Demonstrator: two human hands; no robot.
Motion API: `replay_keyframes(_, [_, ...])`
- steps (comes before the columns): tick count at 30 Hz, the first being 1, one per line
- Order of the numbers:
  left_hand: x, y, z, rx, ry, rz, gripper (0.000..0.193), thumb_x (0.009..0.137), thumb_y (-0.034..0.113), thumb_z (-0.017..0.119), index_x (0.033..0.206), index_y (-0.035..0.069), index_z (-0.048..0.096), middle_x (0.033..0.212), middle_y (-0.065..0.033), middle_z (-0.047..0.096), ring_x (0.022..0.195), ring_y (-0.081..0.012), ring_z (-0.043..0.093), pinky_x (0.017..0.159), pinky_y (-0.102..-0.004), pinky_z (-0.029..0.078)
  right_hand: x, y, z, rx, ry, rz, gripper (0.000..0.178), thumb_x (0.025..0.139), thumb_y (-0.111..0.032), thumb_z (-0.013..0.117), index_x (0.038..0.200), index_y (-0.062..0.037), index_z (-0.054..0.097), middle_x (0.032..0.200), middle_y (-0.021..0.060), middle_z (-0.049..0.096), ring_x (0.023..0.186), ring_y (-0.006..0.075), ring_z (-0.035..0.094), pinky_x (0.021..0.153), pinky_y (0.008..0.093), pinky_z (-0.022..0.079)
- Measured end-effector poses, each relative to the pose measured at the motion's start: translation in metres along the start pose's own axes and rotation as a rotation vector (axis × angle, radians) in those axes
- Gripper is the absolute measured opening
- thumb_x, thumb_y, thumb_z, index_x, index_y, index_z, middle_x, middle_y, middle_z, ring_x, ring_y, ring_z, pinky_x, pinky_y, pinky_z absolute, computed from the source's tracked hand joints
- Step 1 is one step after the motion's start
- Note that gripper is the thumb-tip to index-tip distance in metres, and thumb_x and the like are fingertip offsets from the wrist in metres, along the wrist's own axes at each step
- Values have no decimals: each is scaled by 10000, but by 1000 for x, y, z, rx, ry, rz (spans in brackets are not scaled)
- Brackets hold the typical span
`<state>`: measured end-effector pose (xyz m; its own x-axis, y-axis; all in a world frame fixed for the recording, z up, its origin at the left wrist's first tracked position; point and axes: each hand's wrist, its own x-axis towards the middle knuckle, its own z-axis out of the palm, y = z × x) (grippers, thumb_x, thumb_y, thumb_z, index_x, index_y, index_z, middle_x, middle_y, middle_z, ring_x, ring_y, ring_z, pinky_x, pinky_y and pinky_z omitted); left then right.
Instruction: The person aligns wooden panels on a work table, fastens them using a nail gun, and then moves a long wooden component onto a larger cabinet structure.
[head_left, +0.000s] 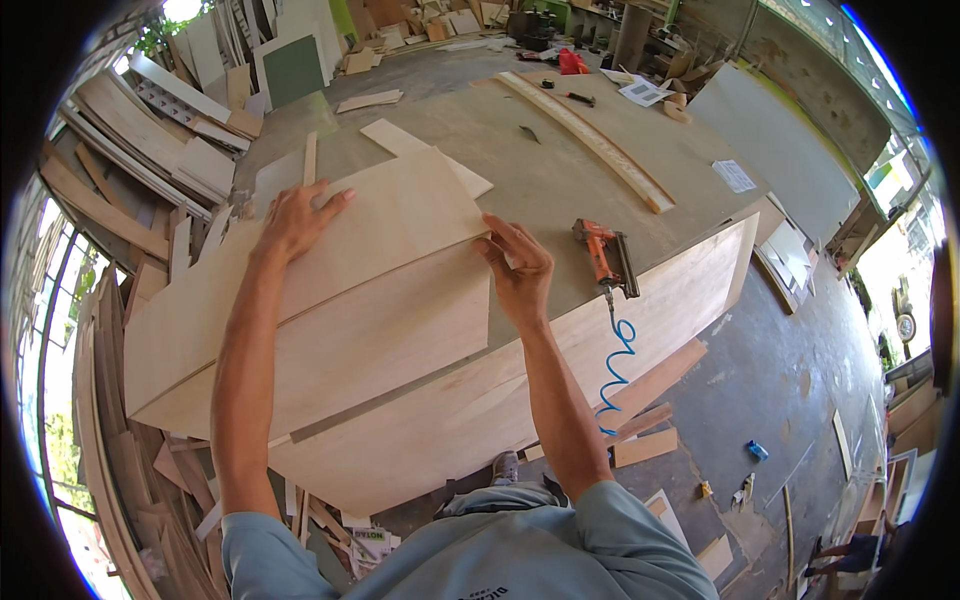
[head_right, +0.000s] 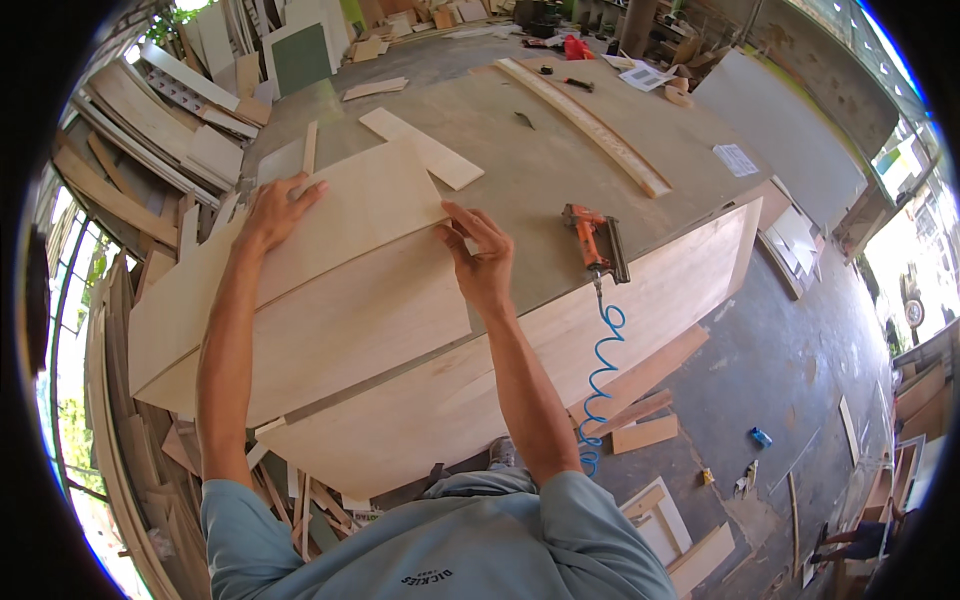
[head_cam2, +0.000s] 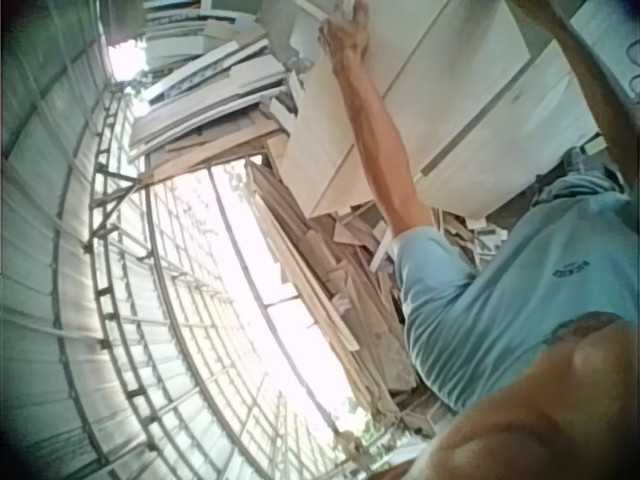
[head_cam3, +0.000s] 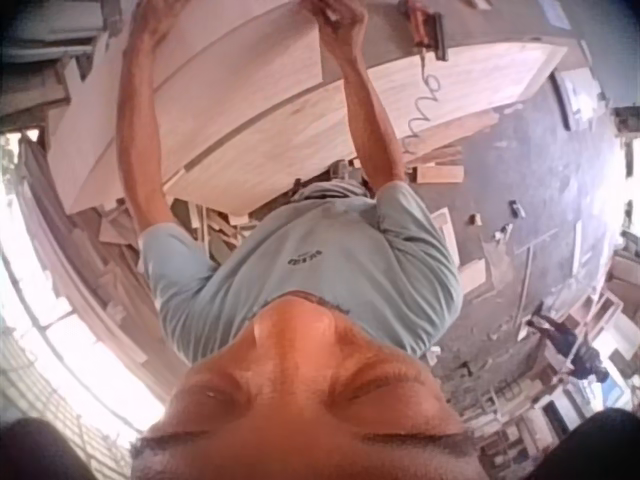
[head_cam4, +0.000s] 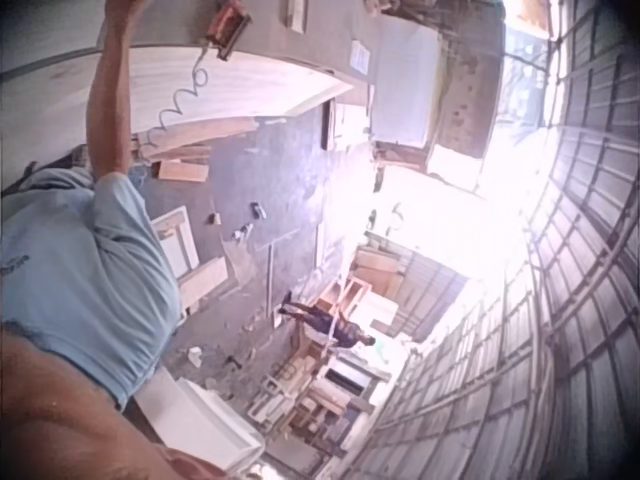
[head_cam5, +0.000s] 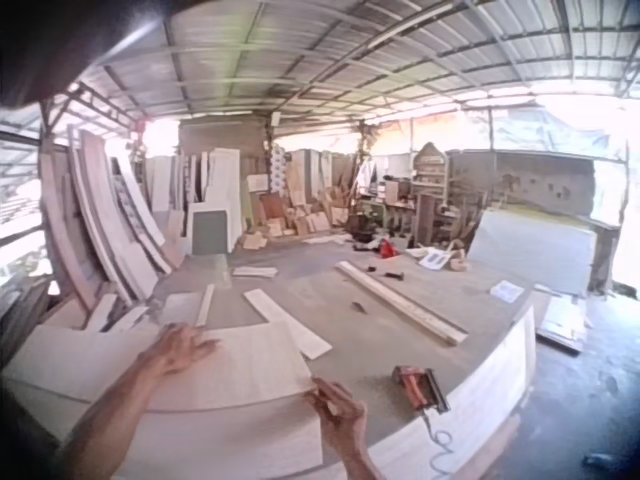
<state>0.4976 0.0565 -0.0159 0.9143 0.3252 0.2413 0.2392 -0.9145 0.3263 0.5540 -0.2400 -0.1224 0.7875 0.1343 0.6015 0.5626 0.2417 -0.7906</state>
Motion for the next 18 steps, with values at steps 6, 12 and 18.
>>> replay_keyframes(6, [2,-5,2,12,-26,-13,857,821,687,594,1311,-17,570,1243,-298,595,1230,-394,540,1074,-434,385,1,9,10,418,91,84,268,818,68,734,1082,35,704,937,52,688,831,108,629,771,228,500])
replay_keyframes(12, [2,-5,-1,-3,-46,10,861,825,675,602,1310,-36,564,1154,-314,633,1141,-393,607,985,-423,452,-7,6,24,418,305,162,162,797,66,755,948,13,738,896,54,720,802,98,644,771,216,500])
replay_keyframes(18, [3,-2,0,-24,-76,-17,846,843,657,592,1303,-52,562,1199,-317,608,1177,-393,588,1011,-420,437,-7,7,30,578,360,135,125,791,63,763,897,2,736,871,44,715,799,82,635,754,214,497])
